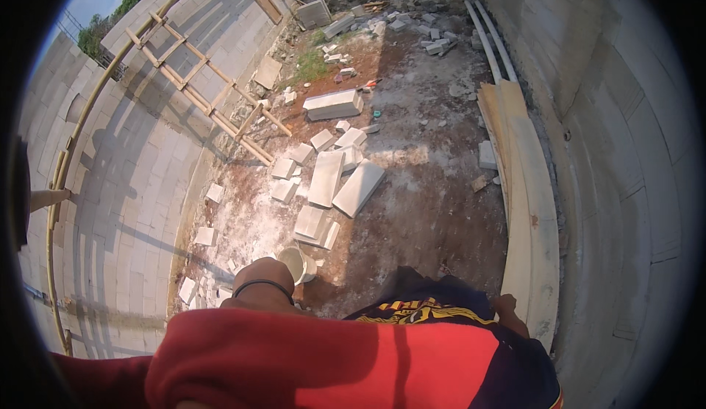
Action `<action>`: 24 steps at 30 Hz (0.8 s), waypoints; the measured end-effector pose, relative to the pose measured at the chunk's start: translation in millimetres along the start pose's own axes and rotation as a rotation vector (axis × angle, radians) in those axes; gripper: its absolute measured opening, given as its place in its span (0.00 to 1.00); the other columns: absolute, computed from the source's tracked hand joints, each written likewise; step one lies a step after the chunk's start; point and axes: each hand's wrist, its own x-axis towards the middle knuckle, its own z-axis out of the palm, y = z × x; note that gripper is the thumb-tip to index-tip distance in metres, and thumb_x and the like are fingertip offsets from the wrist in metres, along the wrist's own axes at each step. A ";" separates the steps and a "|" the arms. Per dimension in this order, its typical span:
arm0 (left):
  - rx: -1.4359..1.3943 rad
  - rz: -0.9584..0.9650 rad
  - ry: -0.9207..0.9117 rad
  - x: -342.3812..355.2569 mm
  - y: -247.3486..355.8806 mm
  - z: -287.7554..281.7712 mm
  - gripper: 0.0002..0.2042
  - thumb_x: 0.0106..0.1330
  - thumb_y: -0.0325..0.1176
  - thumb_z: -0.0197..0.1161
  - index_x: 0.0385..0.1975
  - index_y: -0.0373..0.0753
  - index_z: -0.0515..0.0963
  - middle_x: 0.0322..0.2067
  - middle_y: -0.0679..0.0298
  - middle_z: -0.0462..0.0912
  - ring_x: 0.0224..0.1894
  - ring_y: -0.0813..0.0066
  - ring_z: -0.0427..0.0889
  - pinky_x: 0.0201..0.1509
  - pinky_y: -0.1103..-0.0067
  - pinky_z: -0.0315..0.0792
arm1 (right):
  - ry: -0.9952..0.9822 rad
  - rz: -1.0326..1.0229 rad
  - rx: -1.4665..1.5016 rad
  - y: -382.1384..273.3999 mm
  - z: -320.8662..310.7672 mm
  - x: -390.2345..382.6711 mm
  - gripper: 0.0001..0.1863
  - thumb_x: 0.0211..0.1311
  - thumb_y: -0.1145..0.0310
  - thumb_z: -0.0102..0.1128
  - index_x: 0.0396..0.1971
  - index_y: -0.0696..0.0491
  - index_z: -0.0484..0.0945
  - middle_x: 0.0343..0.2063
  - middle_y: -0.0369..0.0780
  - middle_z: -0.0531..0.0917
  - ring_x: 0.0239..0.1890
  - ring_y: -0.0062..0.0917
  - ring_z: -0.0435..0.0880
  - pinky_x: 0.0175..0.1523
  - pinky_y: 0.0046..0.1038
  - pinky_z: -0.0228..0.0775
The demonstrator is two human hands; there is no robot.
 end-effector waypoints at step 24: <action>0.081 0.163 0.055 -189.7 -131.3 -481.2 0.10 0.68 0.33 0.55 0.26 0.38 0.79 0.39 0.51 0.79 0.44 0.53 0.79 0.43 0.62 0.72 | -0.054 0.114 -0.003 -424.1 -131.7 235.7 0.27 0.56 0.52 0.60 0.40 0.65 0.81 0.36 0.52 0.84 0.42 0.40 0.85 0.47 0.36 0.75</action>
